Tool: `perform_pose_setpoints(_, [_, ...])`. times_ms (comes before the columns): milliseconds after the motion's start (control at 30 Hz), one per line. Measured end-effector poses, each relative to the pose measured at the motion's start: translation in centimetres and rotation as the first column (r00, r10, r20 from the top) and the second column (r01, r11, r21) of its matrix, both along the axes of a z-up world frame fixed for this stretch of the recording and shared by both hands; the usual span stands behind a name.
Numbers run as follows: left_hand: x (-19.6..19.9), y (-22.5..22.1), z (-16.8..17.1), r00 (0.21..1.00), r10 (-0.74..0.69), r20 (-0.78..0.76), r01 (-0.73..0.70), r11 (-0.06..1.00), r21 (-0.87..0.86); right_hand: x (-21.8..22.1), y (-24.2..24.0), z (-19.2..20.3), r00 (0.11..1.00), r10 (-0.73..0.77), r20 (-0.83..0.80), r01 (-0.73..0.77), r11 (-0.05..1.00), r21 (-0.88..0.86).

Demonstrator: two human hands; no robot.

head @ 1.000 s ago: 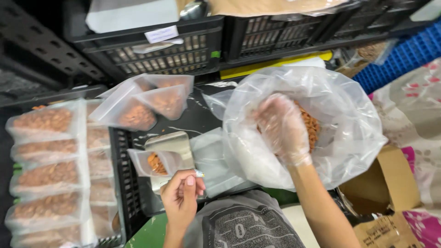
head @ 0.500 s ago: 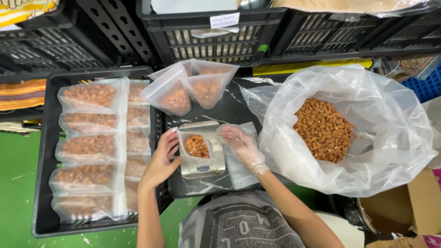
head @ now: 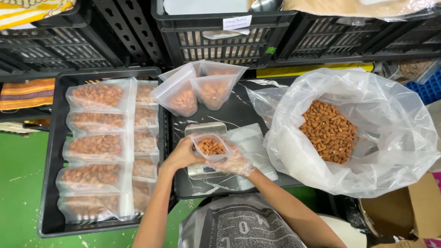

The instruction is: The person scoops almonds from a large plastic bag by hand, weighs them on a digital scale, and transfers the measured portions into smaller plastic pouches before placing them into a black crate.

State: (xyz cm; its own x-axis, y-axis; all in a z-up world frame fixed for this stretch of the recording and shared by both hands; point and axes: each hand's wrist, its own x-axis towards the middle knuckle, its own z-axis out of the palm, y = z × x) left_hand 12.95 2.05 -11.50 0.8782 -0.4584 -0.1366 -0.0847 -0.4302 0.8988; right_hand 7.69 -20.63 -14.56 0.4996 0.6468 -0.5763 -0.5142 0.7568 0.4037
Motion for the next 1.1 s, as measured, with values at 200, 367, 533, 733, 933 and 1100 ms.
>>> perform_pose_setpoints(200, [-1.8,-1.1,1.6,0.978,0.16,0.13,-0.141,0.979,-0.147,2.0,0.2,4.5,0.96,0.181,0.213,-0.095,0.927,-0.362])
perform_pose_setpoints(367, [-3.3,-2.5,2.8,0.932,0.36,0.044,-0.335,0.9,-0.278,4.6,-0.8,10.7,0.685,0.622,0.38,-0.091,0.591,-0.802])
perform_pose_setpoints(533, [-4.2,-3.0,-0.1,0.896,0.442,-0.027,-0.419,0.826,-0.378,4.5,-0.9,9.2,0.302,0.937,0.177,0.222,0.111,-0.969])
perform_pose_setpoints(733, [-4.6,-3.5,3.0,0.889,0.455,-0.053,-0.442,0.821,-0.363,4.7,-0.2,8.4,0.192,0.98,-0.049,0.475,-0.136,-0.869])
perform_pose_setpoints(933, [-4.4,-3.4,4.2,0.888,0.46,-0.005,-0.437,0.841,-0.32,4.3,-1.2,8.8,0.201,0.957,0.207,0.61,0.043,-0.791])
perform_pose_setpoints(1100, [-4.2,-3.0,4.8,0.893,0.449,0.037,-0.412,0.847,-0.335,4.1,-2.2,9.3,0.166,0.943,0.289,0.67,0.107,-0.734])
